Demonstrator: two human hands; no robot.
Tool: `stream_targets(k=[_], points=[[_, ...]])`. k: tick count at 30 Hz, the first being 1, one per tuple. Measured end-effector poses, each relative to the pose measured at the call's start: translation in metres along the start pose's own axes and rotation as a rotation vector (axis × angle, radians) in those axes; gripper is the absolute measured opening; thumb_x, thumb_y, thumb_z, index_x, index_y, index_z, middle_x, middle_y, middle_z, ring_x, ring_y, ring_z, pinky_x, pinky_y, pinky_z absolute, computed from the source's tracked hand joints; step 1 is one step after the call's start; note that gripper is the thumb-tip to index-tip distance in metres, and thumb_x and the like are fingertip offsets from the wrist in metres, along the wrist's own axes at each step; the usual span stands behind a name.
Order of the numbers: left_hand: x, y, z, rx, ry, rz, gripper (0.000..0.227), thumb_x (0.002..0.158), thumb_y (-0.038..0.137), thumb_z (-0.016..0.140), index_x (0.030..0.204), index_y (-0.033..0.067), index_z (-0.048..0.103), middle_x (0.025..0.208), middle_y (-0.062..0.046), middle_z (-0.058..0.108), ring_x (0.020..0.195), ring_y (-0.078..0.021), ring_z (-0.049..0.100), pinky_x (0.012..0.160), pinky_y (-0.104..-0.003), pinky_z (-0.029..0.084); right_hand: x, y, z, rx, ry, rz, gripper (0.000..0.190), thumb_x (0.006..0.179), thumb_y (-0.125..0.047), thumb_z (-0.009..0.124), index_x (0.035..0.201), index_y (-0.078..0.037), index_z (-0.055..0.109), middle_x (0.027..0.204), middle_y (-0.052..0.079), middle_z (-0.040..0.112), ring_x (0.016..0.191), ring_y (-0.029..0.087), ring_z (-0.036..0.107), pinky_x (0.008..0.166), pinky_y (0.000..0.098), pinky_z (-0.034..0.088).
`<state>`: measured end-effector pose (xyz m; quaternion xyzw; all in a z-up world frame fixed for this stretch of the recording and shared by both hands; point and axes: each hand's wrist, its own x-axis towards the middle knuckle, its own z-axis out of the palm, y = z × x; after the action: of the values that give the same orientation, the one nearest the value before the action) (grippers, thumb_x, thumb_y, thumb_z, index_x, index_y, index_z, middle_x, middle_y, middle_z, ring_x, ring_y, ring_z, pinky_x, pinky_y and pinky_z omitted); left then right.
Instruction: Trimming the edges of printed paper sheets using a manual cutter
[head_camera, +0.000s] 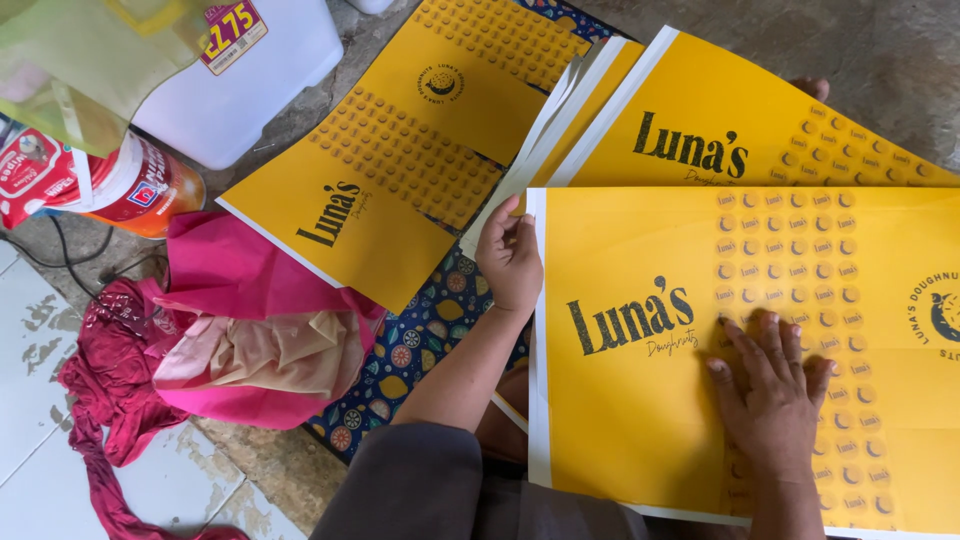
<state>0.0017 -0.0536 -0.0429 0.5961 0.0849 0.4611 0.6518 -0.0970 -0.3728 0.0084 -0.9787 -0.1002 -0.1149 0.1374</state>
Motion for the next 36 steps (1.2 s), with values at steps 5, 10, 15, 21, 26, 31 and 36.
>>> stream_targets(k=[5,10,15,21,26,31,36], points=[[0.008,0.003,-0.003,0.036,-0.045,-0.124,0.033,0.100,0.005,0.065,0.133,0.0052,0.063,0.090,-0.004,0.069,0.076,-0.0121,0.062,0.070,-0.028,0.056,-0.001,0.000,0.002,-0.013,0.042,-0.043,0.054,0.100,-0.047,0.053,0.152,-0.030,0.055,0.167,0.010,0.046,0.159,0.039,0.034,0.126,0.0633,0.011],[0.051,0.028,-0.003,-0.003,-0.121,-0.753,0.045,0.087,0.011,0.071,0.132,0.0073,0.070,0.100,-0.002,0.069,0.091,-0.0124,0.063,0.087,-0.030,0.055,-0.001,-0.003,0.002,-0.040,0.081,-0.060,0.055,0.100,-0.045,0.055,0.152,-0.028,0.056,0.166,0.010,0.049,0.158,0.040,0.038,0.125,0.0672,0.014],[0.052,0.037,0.002,0.064,-0.267,-0.773,0.028,0.093,0.030,0.072,0.077,0.0089,0.065,0.066,0.001,0.058,0.062,-0.0119,0.049,0.060,-0.031,0.041,-0.002,0.003,0.008,-0.042,0.107,-0.075,0.054,0.103,-0.048,0.051,0.153,-0.028,0.057,0.167,0.015,0.049,0.158,0.042,0.038,0.126,0.0672,0.013],[0.053,0.049,0.003,-0.316,0.058,-0.848,0.018,0.106,0.011,0.059,0.090,0.0047,0.065,0.071,-0.010,0.069,0.053,-0.0196,0.063,0.044,-0.032,0.051,0.002,-0.004,0.001,-0.016,0.033,0.016,0.057,0.101,-0.053,0.048,0.154,-0.030,0.053,0.169,0.012,0.042,0.158,0.040,0.031,0.123,0.0691,0.009],[0.052,0.059,-0.007,-0.302,-0.141,-0.834,0.022,0.099,0.022,0.066,0.099,0.0006,0.065,0.082,-0.015,0.070,0.062,-0.0202,0.065,0.051,-0.031,0.055,0.004,-0.004,0.004,-0.008,0.057,0.024,0.055,0.101,-0.050,0.051,0.153,-0.029,0.055,0.168,0.016,0.044,0.158,0.041,0.033,0.124,0.0672,0.008],[0.032,0.097,-0.025,0.062,-0.405,-0.849,0.056,0.094,0.018,0.067,0.145,0.0014,0.054,0.102,-0.011,0.077,0.083,-0.0177,0.075,0.070,-0.030,0.066,0.008,-0.007,0.000,0.009,0.049,0.054,0.055,0.102,-0.050,0.050,0.153,-0.029,0.054,0.168,0.017,0.043,0.158,0.041,0.031,0.122,0.0698,0.006],[-0.015,0.090,-0.057,0.162,-0.612,-0.332,0.011,0.098,0.027,0.070,0.094,0.0161,0.069,0.068,0.007,0.049,0.060,-0.0078,0.045,0.057,-0.026,0.038,0.015,-0.008,-0.002,0.016,0.039,0.082,0.054,0.101,-0.046,0.053,0.152,-0.027,0.055,0.167,0.020,0.043,0.157,0.041,0.030,0.119,0.0717,0.008]])
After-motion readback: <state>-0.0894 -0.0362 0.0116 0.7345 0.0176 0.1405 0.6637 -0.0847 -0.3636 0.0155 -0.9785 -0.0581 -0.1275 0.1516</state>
